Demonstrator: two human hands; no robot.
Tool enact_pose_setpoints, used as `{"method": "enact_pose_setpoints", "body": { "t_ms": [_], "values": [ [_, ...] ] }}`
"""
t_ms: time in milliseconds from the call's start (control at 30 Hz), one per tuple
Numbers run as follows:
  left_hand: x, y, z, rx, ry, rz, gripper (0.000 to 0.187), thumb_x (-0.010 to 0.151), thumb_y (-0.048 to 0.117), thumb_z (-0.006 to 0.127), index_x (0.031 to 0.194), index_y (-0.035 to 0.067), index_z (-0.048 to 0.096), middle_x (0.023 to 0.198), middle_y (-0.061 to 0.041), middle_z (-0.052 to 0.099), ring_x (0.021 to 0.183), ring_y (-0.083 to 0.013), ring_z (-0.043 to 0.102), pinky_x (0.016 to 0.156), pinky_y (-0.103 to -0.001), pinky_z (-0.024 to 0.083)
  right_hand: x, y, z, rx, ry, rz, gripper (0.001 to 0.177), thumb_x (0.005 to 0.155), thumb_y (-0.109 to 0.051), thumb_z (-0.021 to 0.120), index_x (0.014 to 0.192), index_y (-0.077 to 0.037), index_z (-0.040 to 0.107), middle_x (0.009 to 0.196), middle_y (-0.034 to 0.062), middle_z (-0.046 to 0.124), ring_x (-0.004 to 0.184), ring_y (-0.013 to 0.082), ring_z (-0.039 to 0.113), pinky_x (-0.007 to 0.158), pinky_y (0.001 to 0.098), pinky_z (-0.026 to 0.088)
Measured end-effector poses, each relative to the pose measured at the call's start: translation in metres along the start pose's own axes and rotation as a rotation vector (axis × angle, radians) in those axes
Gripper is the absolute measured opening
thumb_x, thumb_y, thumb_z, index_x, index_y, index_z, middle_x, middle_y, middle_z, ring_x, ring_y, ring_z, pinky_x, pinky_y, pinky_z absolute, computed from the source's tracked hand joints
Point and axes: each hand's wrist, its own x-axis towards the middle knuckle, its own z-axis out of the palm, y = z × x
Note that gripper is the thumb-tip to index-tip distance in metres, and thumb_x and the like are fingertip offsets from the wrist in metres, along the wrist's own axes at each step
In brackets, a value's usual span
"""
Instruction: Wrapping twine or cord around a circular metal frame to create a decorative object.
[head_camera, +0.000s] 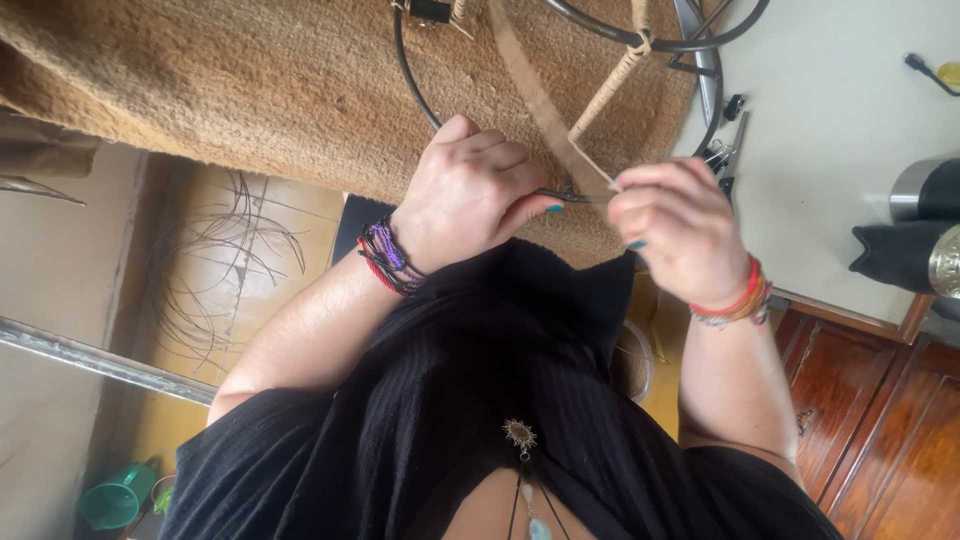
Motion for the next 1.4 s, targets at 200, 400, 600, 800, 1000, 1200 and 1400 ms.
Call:
{"method": "enact_pose_setpoints", "body": {
  "t_ms": [200, 400, 600, 800, 1000, 1200, 1400],
  "values": [
    [-0.003, 0.002, -0.006, -0.119, -0.046, -0.1, 0.032, 0.101, 0.046, 0.062, 0.09, 0.017, 0.068, 0.063, 0.003, 0.06, 0.063, -0.0188, 0.064, 0.075, -0.035, 0.041, 0.01, 0.05, 0.002, 0.433, -0.115, 0.304, 0.025, 0.111, 0.002, 0.037, 0.105, 0.0, 0.061, 0.092, 0.0148, 0.067, 0.075, 0.0291, 0.071, 0.07, 0.0394, 0.056],
    [0.012, -0.004, -0.007, 0.132, -0.174, -0.292, 0.032, 0.089, 0.015, 0.059, 0.12, 0.018, 0.067, 0.046, 0.006, 0.052, 0.038, -0.0213, 0.056, 0.062, -0.039, 0.055, 0.067, 0.067, 0.019, 0.482, -0.445, 0.699, 0.029, 0.114, -0.01, 0.037, 0.098, -0.002, 0.059, 0.071, 0.0087, 0.072, 0.051, 0.0139, 0.059, 0.05, 0.0258, 0.049],
    [0.034, -0.012, -0.005, 0.078, -0.648, -0.242, 0.041, 0.105, 0.024, 0.04, 0.14, 0.012, 0.057, 0.048, 0.002, 0.052, 0.037, -0.022, 0.058, 0.034, -0.039, 0.048, 0.077, 0.089, 0.028, 0.93, -0.432, 0.637, 0.022, 0.114, -0.022, 0.04, 0.101, -0.009, 0.05, 0.121, 0.0115, 0.065, 0.102, 0.017, 0.064, 0.084, 0.0266, 0.057],
    [0.031, 0.001, 0.01, 0.201, -0.328, -0.276, 0.019, 0.099, 0.005, 0.045, 0.099, 0.009, 0.064, 0.048, 0.004, 0.046, 0.031, -0.0141, 0.049, 0.027, -0.033, 0.039, 0.075, 0.049, 0.008, 0.775, -0.313, 0.461, 0.015, 0.111, 0.005, 0.041, 0.115, 0.002, 0.055, 0.116, 0.0119, 0.061, 0.098, 0.0167, 0.06, 0.087, 0.026, 0.056],
    [0.037, 0.007, -0.003, 0.001, -0.184, -0.245, 0.02, 0.097, 0.021, 0.06, 0.108, 0.007, 0.067, 0.093, -0.01, 0.063, 0.046, -0.0287, 0.063, 0.034, -0.045, 0.048, 0.035, -0.035, -0.004, -0.043, 0.011, 0.596, 0.017, 0.111, -0.005, 0.064, 0.121, 0.007, 0.057, 0.115, 0.0178, 0.066, 0.1, 0.0323, 0.066, 0.093, 0.0424, 0.051],
    [0.035, 0.001, -0.007, -0.079, -0.094, -0.082, 0.015, 0.096, 0.021, 0.058, 0.092, 0.007, 0.061, 0.094, -0.009, 0.052, 0.043, -0.0298, 0.053, 0.036, -0.044, 0.043, 0.033, -0.04, 0.016, 0.219, 0.157, 0.667, 0.055, 0.105, -0.028, 0.065, 0.147, 0.002, 0.045, 0.074, 0.0067, 0.061, 0.056, 0.0117, 0.042, 0.058, 0.0237, 0.034],
    [0.04, 0.003, -0.032, -0.338, -0.024, 0.116, 0.026, 0.108, 0.02, 0.053, 0.09, 0.002, 0.057, 0.098, -0.012, 0.042, 0.087, -0.031, 0.046, 0.066, -0.046, 0.047, 0.02, -0.016, 0.015, 0.123, -0.1, 0.565, 0.032, 0.108, -0.031, 0.057, 0.112, 0.0, 0.066, 0.079, 0.0086, 0.062, 0.062, 0.0257, 0.054, 0.065, 0.0373, 0.044]
  ]
}}
